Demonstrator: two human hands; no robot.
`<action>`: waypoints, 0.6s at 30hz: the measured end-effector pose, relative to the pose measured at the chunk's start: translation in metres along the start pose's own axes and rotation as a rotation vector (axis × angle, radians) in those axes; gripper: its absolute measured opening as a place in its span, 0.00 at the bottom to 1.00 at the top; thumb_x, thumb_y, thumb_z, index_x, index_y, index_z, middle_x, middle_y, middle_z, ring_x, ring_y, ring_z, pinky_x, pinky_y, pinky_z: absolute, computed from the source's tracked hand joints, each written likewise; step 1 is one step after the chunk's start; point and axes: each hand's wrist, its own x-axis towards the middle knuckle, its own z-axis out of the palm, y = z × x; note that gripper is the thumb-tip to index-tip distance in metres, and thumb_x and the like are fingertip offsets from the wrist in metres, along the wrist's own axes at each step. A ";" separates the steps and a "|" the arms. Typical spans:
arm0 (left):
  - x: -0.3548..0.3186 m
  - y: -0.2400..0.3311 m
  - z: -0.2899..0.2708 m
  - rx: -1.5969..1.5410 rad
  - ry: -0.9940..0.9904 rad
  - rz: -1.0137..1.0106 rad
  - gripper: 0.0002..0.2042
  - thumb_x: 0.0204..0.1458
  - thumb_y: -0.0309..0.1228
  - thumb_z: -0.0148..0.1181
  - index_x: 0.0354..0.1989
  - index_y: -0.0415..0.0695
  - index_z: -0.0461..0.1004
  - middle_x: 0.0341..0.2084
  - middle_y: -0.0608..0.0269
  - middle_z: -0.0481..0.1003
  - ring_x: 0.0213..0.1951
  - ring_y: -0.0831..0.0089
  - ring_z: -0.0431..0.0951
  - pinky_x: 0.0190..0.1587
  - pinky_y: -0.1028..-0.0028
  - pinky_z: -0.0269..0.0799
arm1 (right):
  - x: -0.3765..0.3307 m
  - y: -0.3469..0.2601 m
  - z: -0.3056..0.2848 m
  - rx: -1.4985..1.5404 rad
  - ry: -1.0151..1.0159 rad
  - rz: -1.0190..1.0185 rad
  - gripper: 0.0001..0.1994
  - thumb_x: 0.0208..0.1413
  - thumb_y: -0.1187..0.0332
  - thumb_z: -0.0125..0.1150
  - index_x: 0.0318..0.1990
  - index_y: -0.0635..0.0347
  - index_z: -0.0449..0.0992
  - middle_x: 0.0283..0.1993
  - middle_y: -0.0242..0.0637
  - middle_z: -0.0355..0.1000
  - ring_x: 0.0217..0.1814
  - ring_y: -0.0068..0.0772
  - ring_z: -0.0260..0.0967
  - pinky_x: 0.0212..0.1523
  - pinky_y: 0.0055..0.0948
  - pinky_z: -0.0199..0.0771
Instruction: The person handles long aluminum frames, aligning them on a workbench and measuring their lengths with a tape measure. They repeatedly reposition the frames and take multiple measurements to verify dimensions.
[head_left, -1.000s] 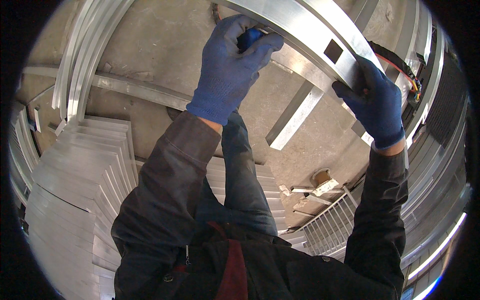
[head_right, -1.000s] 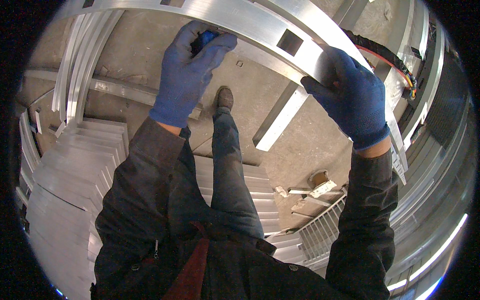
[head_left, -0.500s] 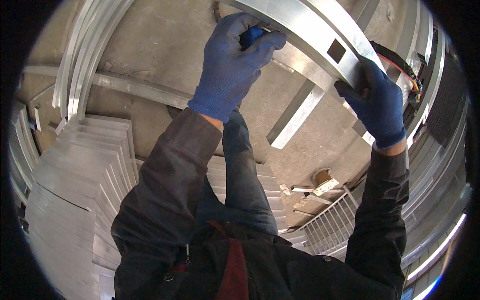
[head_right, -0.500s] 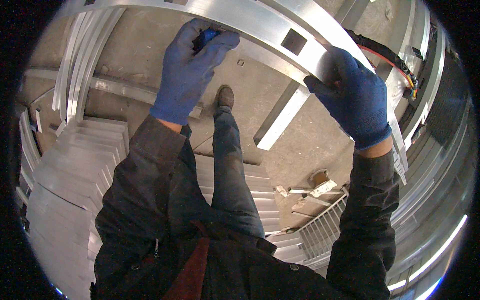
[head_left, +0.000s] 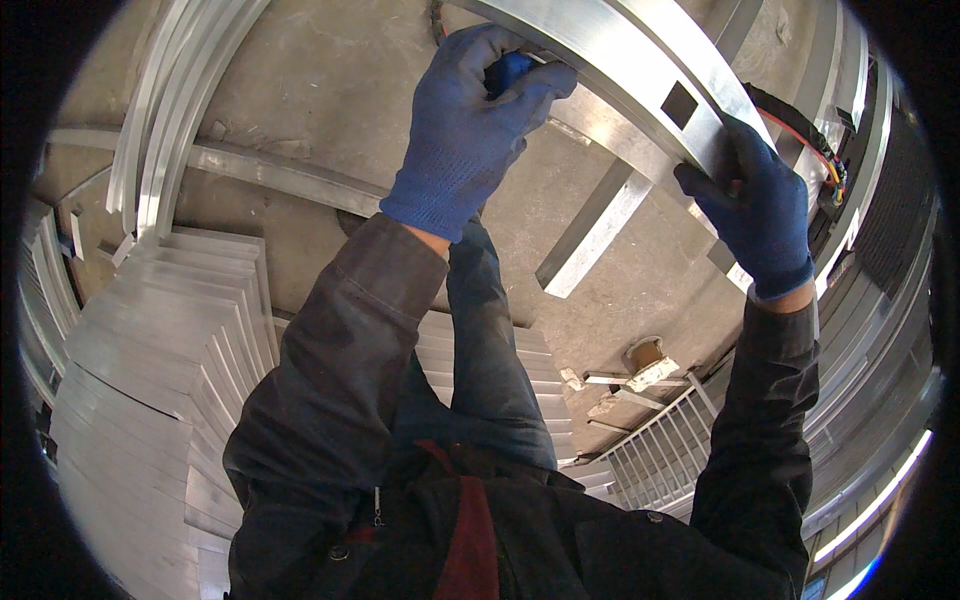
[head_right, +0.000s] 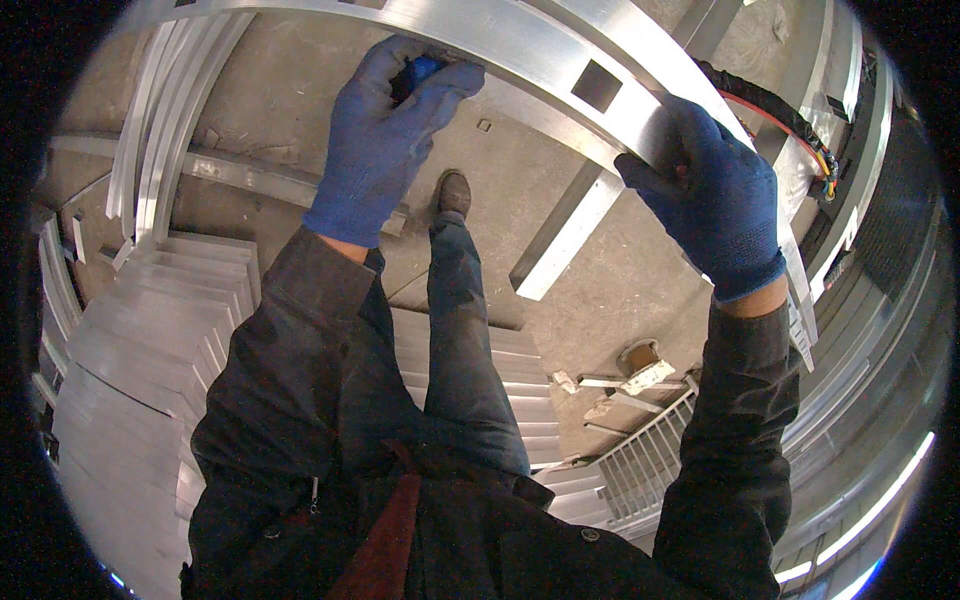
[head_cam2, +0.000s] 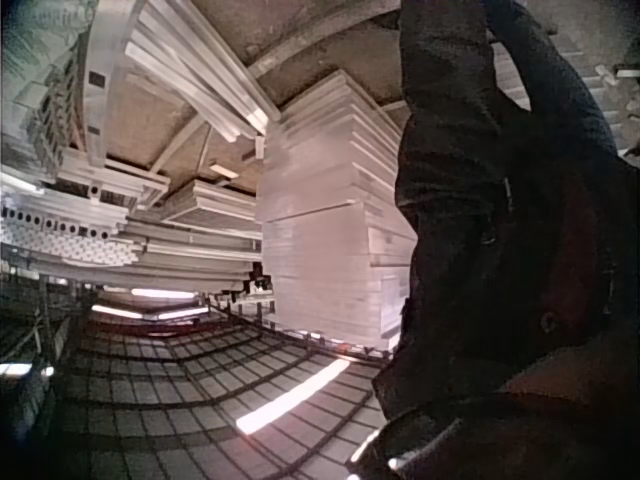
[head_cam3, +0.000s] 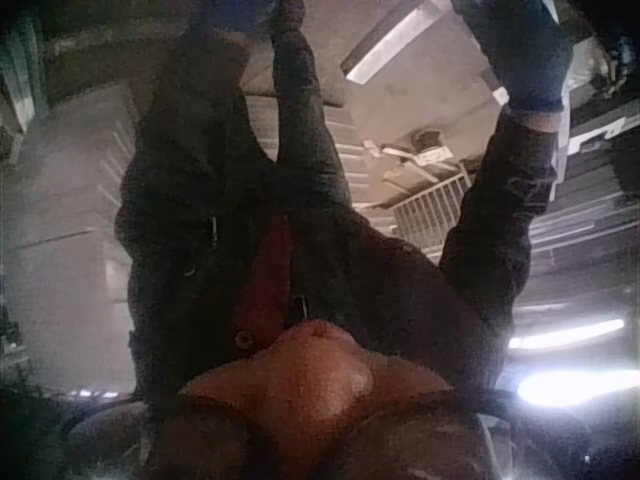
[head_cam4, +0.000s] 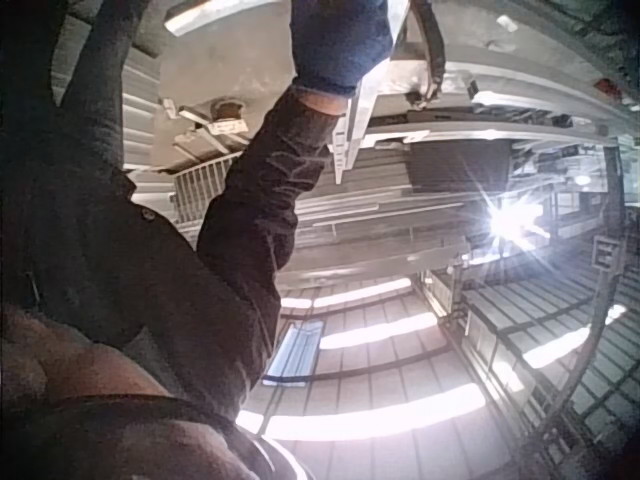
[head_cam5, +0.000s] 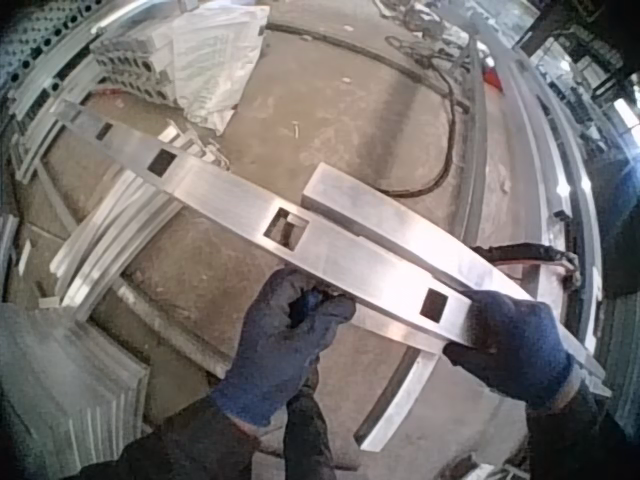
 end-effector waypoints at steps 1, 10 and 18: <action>-0.001 0.001 0.000 -0.010 -0.009 0.017 0.14 0.65 0.24 0.63 0.58 0.43 0.77 0.46 0.61 0.84 0.47 0.78 0.83 0.43 0.81 0.78 | 0.000 0.000 0.000 -0.001 -0.002 0.002 0.27 0.54 0.49 0.78 0.56 0.53 0.78 0.41 0.40 0.83 0.40 0.40 0.84 0.43 0.33 0.86; -0.001 -0.002 -0.001 0.003 -0.008 0.034 0.16 0.64 0.28 0.65 0.59 0.43 0.75 0.46 0.61 0.84 0.43 0.82 0.82 0.34 0.84 0.75 | 0.000 -0.002 -0.001 0.012 0.003 0.004 0.27 0.54 0.50 0.78 0.55 0.55 0.79 0.41 0.40 0.83 0.40 0.39 0.84 0.43 0.33 0.86; 0.001 0.002 0.001 -0.120 0.018 0.002 0.14 0.61 0.34 0.70 0.53 0.45 0.80 0.44 0.63 0.81 0.44 0.76 0.82 0.44 0.76 0.81 | 0.001 -0.003 -0.001 0.013 0.012 0.007 0.27 0.54 0.48 0.78 0.55 0.54 0.80 0.42 0.40 0.83 0.40 0.41 0.84 0.43 0.34 0.86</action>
